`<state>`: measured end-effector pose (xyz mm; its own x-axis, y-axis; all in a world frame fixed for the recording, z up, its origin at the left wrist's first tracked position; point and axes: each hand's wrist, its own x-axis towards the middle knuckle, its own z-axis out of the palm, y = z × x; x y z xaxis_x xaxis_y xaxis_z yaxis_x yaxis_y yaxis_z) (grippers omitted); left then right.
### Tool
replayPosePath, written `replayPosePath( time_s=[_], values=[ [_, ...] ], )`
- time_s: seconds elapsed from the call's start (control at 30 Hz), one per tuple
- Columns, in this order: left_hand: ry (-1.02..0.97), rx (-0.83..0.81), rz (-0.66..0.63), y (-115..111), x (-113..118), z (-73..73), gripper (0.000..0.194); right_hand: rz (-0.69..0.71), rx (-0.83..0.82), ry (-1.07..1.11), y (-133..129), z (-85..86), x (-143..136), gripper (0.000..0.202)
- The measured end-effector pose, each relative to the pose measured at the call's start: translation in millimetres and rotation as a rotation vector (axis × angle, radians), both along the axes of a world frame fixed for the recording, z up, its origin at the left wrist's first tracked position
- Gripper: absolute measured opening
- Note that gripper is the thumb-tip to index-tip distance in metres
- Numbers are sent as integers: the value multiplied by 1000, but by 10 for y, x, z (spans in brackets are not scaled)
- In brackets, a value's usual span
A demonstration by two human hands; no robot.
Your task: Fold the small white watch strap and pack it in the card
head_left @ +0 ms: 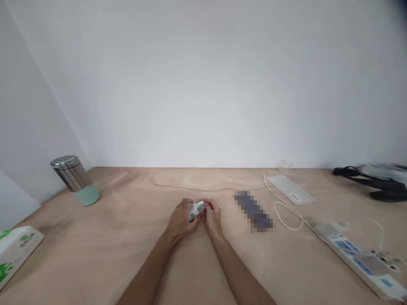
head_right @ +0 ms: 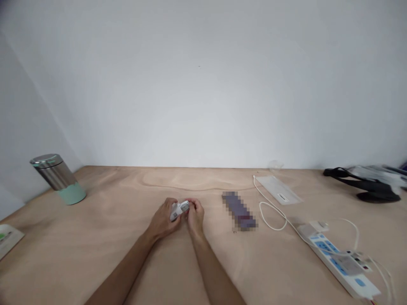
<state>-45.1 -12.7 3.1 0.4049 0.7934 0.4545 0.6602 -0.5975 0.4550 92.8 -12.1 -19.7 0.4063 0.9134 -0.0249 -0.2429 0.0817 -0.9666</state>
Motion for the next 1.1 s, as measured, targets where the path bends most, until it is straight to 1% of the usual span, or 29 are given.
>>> replayPosePath(
  time_s=[0.07, 0.13, 0.23, 0.33, 0.43, 0.53, 0.6, 0.7, 0.8, 0.87, 0.97, 1.03, 1.1],
  values=[
    [-1, -11, -17, 1, -7, 6, 35, -4, -1, -4, -4, -6, -9, 22],
    [3, -18, -41, 4, -17, 14, 35, -14, 2, -12, -15, 9, -18, 20],
    [19, -6, -66, 9, -32, 26, 33, -7, 16, -49, -38, 55, -25, 22],
    [25, 33, -34, 17, -38, 22, 31, -13, 32, -165, -51, 76, -26, 25],
    [38, 54, 0, 27, -35, 6, 31, -45, 18, -276, -42, 40, -21, 26],
    [68, 75, -22, 36, -28, -8, 33, -41, 0, -347, -22, -13, -19, 24],
    [89, 86, -42, 38, -22, -12, 32, -10, -10, -376, -13, -28, -21, 22],
    [101, 89, -61, 36, -15, -15, 28, 73, 15, -384, -14, -8, -23, 21],
    [70, 81, -77, 33, -16, -17, 31, 151, 72, -373, -29, 27, -20, 25],
    [46, 66, -93, 32, -20, -18, 31, 181, 80, -360, -41, 39, -18, 28],
    [34, 51, -115, 34, -23, -24, 28, 192, 69, -354, -55, 29, -23, 33],
    [43, 49, -92, 39, -23, -33, 27, 176, 69, -357, -55, 9, -30, 34],
    [66, 46, -64, 45, -22, -44, 25, 129, 59, -349, -45, -18, -31, 36]
  ],
)
